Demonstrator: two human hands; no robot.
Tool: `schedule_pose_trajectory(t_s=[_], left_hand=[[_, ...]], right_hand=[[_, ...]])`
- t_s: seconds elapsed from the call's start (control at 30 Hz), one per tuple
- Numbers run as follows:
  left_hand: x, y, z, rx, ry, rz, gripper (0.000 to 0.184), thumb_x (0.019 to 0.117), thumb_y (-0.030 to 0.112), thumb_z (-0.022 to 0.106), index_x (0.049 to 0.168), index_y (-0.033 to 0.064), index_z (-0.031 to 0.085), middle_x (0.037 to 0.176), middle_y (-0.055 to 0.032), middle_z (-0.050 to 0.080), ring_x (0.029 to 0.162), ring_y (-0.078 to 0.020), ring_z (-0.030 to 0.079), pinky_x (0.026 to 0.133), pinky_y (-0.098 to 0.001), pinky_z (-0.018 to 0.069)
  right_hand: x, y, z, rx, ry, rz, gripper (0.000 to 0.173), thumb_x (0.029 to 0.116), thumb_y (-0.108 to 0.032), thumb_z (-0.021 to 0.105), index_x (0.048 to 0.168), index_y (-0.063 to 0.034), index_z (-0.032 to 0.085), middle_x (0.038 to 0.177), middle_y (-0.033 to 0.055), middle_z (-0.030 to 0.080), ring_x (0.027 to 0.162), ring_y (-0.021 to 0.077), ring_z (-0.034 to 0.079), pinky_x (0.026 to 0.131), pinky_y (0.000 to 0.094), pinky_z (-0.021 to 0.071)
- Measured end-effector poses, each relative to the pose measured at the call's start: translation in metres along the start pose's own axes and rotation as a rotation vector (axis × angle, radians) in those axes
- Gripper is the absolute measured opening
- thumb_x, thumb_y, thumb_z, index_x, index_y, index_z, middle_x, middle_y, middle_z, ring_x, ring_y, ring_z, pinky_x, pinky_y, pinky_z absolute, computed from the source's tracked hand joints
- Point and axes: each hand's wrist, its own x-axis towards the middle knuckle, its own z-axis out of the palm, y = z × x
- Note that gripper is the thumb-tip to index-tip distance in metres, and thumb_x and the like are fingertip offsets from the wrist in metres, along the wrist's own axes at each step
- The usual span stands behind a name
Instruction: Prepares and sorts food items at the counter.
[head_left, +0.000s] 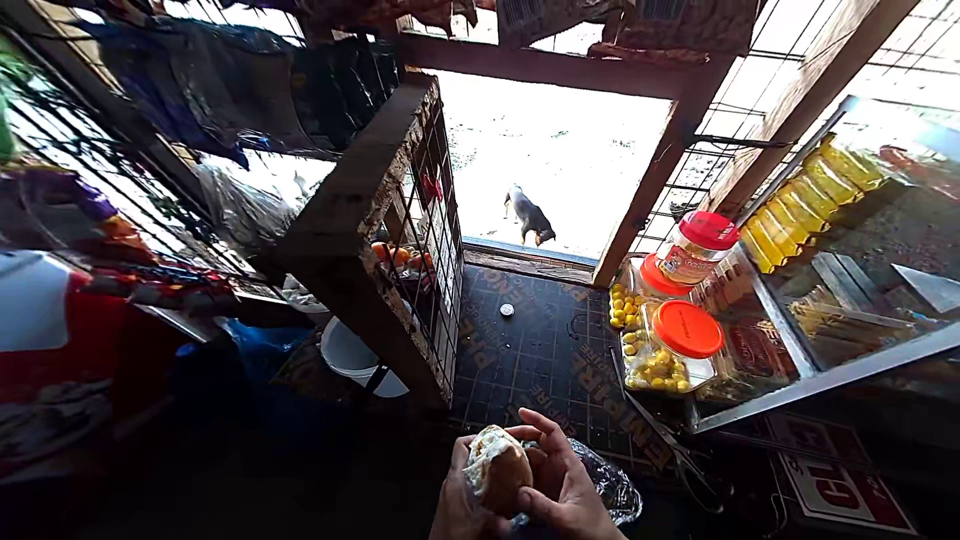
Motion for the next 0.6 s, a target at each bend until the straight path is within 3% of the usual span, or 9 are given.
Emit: schedule_pose_trajectory(t_s=[0.03,0.13,0.2,0.27,0.33,0.37,0.43,0.53,0.6], left_hand=[[-0.002,-0.001,0.001,-0.068,-0.009,-0.008,0.094,0.0718,0.070,0.078,0.131,0.0020,0.052,0.110,0.0031,0.071,0.103,-0.0025,0.068,0.093,-0.0255,0.0574],[-0.004,-0.006,0.002,-0.179,0.009,-0.009,0.059,0.0755,0.061,0.080,0.117,0.0212,0.068,0.104,0.0112,0.075,0.098,0.0003,0.069,0.090,-0.0227,0.0576],[-0.001,-0.009,-0.002,-0.218,0.022,0.032,0.050,0.0791,0.058,0.079,0.117,0.0265,0.071,0.108,0.0116,0.075,0.101,-0.0009,0.069,0.092,-0.0237,0.0576],[-0.003,-0.011,-0.009,-0.242,0.038,0.026,0.046,0.0801,0.054,0.080,0.118,0.0300,0.070,0.109,0.0136,0.075,0.101,0.0000,0.069,0.092,-0.0233,0.0579],[-0.005,-0.013,-0.015,-0.250,0.037,0.006,0.047,0.0792,0.052,0.081,0.119,0.0300,0.069,0.109,0.0149,0.075,0.101,0.0012,0.069,0.092,-0.0229,0.0578],[-0.004,-0.015,-0.018,-0.257,0.017,0.010,0.050,0.0793,0.051,0.082,0.121,0.0272,0.069,0.109,0.0128,0.075,0.102,-0.0002,0.069,0.093,-0.0241,0.0576],[-0.002,-0.018,-0.021,-0.284,-0.045,0.015,0.054,0.0796,0.048,0.084,0.124,0.0218,0.067,0.110,0.0087,0.074,0.102,-0.0033,0.069,0.093,-0.0262,0.0570],[-0.001,-0.010,-0.024,-0.283,-0.069,-0.041,0.055,0.0766,0.047,0.085,0.123,0.0238,0.067,0.110,0.0127,0.075,0.102,-0.0001,0.070,0.093,-0.0239,0.0579],[0.002,-0.007,-0.028,-0.274,-0.074,-0.056,0.058,0.0749,0.048,0.086,0.123,0.0222,0.067,0.109,0.0127,0.075,0.101,0.0003,0.070,0.093,-0.0239,0.0578]], right_hand=[[0.001,0.003,0.002,-0.027,0.021,-0.007,0.086,0.0866,-0.014,0.080,0.152,0.0030,0.025,0.141,0.0115,0.056,0.111,0.0184,0.069,0.095,0.0379,0.0597],[0.004,0.006,0.006,-0.089,0.020,0.008,0.093,0.0865,-0.018,0.081,0.153,0.0055,0.021,0.134,0.0117,0.058,0.112,0.0188,0.068,0.096,0.0380,0.0595],[0.011,-0.002,0.003,-0.210,-0.022,0.056,0.097,0.0893,-0.035,0.078,0.154,0.0067,0.019,0.129,0.0126,0.061,0.111,0.0192,0.068,0.093,0.0377,0.0605],[0.024,-0.018,-0.007,-0.513,-0.026,0.051,0.091,0.0927,-0.058,0.065,0.151,0.0066,0.036,0.126,0.0105,0.066,0.108,0.0152,0.068,0.086,0.0338,0.0603],[0.051,-0.034,-0.022,-0.854,0.057,-0.059,0.062,0.0968,-0.048,0.062,0.136,-0.0002,0.060,0.126,0.0107,0.067,0.108,0.0149,0.068,0.082,0.0327,0.0602],[0.070,-0.042,-0.030,-0.983,0.098,-0.091,0.050,0.0967,-0.038,0.064,0.131,-0.0020,0.064,0.126,0.0131,0.067,0.106,0.0167,0.068,0.081,0.0331,0.0600],[0.118,-0.050,-0.045,-1.160,0.100,0.000,0.039,0.0980,-0.024,0.062,0.131,-0.0029,0.064,0.130,0.0168,0.064,0.111,0.0217,0.067,0.087,0.0356,0.0586],[0.193,-0.031,-0.068,-1.352,-0.037,0.246,0.039,0.1041,-0.015,0.051,0.141,-0.0039,0.058,0.148,0.0187,0.052,0.135,0.0303,0.053,0.113,0.0428,0.0438],[0.225,-0.008,-0.080,-1.479,-0.133,0.298,0.040,0.1055,-0.010,0.045,0.143,-0.0073,0.058,0.154,0.0169,0.048,0.142,0.0322,0.047,0.117,0.0455,0.0381]])
